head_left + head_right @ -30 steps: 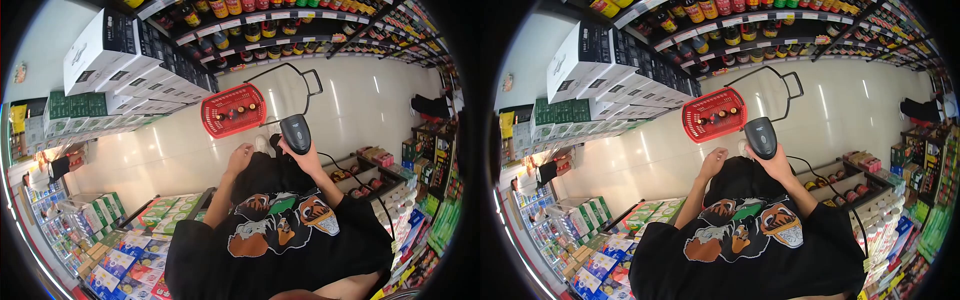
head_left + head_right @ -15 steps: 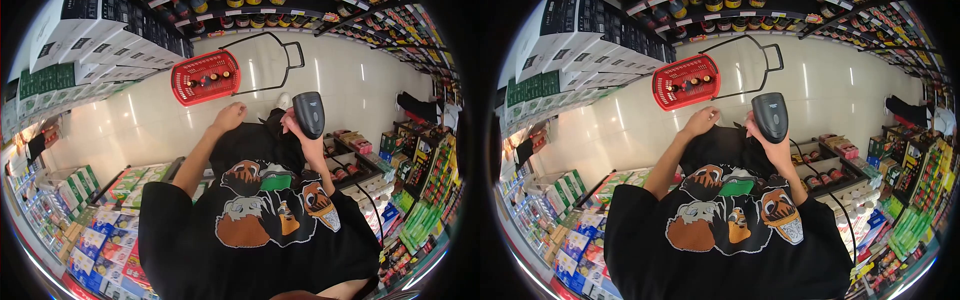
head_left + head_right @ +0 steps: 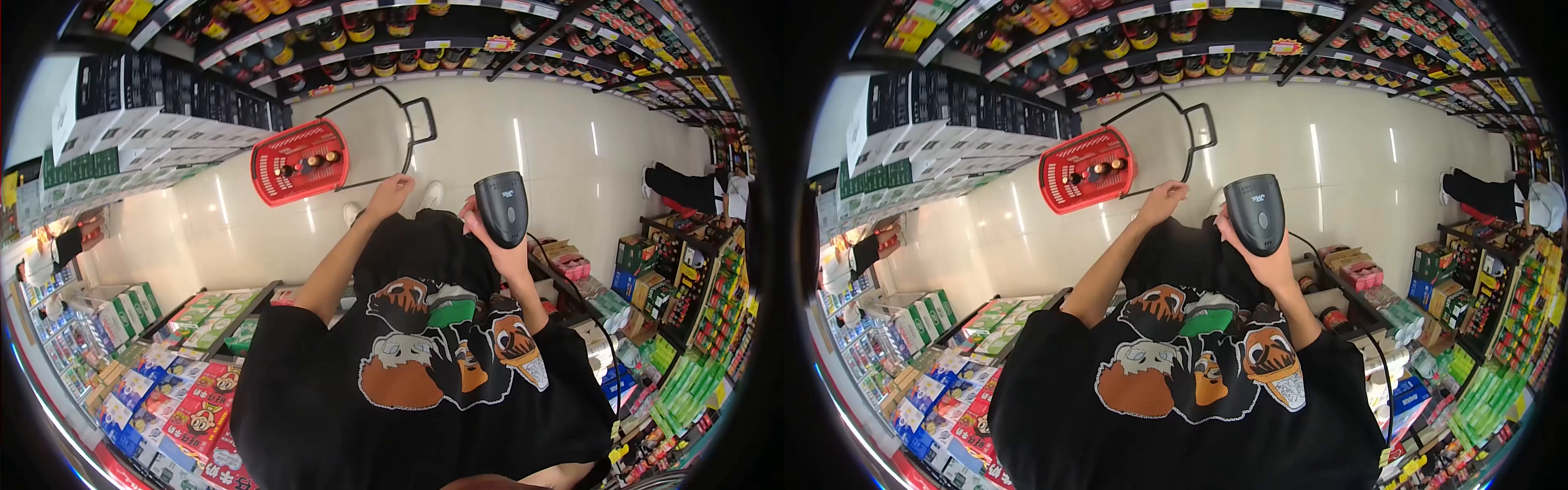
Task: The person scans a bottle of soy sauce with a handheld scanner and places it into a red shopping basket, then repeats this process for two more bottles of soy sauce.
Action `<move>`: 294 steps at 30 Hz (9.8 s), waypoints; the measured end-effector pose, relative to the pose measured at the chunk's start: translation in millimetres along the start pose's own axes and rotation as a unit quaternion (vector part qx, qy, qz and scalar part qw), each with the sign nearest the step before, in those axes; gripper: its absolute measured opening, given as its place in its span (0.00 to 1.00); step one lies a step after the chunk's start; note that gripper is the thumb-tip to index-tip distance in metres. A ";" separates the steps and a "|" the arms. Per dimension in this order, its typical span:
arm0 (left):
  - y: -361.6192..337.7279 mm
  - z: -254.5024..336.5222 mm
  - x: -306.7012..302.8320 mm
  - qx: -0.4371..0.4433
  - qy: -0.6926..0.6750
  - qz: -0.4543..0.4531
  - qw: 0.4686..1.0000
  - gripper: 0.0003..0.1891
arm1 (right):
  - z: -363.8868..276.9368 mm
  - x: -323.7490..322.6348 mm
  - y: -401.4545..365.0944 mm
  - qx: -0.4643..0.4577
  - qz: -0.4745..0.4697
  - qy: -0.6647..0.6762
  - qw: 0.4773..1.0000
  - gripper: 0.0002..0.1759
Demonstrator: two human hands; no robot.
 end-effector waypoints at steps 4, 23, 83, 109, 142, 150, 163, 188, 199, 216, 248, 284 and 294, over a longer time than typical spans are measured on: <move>48.2 -63.8 38.5 -0.088 0.024 0.041 0.995 0.19 | -11.2 -35.9 10.8 0.009 -0.009 0.016 1.000 0.12; 176.5 -74.3 77.8 -0.176 0.165 0.192 0.951 0.34 | -76.1 -129.1 86.6 -0.030 -0.107 -0.036 0.993 0.15; 210.4 45.5 324.0 -0.240 0.102 0.265 0.928 0.42 | -103.9 -394.7 233.6 -0.010 -0.181 -0.146 0.973 0.14; 194.0 28.5 428.3 -0.277 0.023 0.246 0.929 0.33 | -85.5 -479.0 236.5 0.032 -0.183 -0.158 0.970 0.13; 212.8 201.6 433.1 -0.039 -0.073 0.121 0.989 0.11 | -110.0 -457.7 240.3 -0.062 -0.184 -0.068 0.979 0.14; 241.7 365.4 356.6 0.105 -0.023 0.212 0.971 0.12 | -134.6 -448.4 266.0 -0.028 -0.205 -0.001 0.978 0.18; 278.8 687.8 195.7 0.525 0.091 0.445 0.720 0.23 | -156.1 -415.7 339.5 -0.106 -0.148 -0.039 0.982 0.16; 353.4 765.5 147.3 0.311 0.271 0.445 0.795 0.31 | -220.7 -352.8 382.6 -0.217 -0.252 -0.068 0.941 0.14; 339.3 759.1 155.6 0.366 0.250 0.451 0.775 0.26 | -207.9 -353.8 385.9 -0.214 -0.243 -0.097 0.941 0.15; 275.9 742.4 181.7 0.624 0.231 0.483 0.569 0.13 | -188.5 -376.6 374.4 -0.140 -0.254 -0.067 0.955 0.17; 105.3 603.8 371.6 0.258 -0.135 0.311 0.905 0.12 | -81.6 -497.8 243.8 0.069 -0.192 0.315 0.927 0.37; 97.7 421.5 273.8 -0.021 -0.514 0.122 0.849 0.35 | -41.8 -316.2 165.0 0.054 -0.108 0.135 0.984 0.33; 98.2 422.2 258.1 -0.004 -0.532 0.113 0.839 0.37 | -42.5 -305.4 167.5 0.084 -0.116 0.071 0.987 0.30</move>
Point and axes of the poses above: each hand's wrist, its own y-axis towards the middle knuckle, its own x-axis out of the palm, z = x × y, the point moved 7 cm from there along y, towards the middle knuckle, and after that the axes turned 9 degrees about z, right-handed, at the moved point
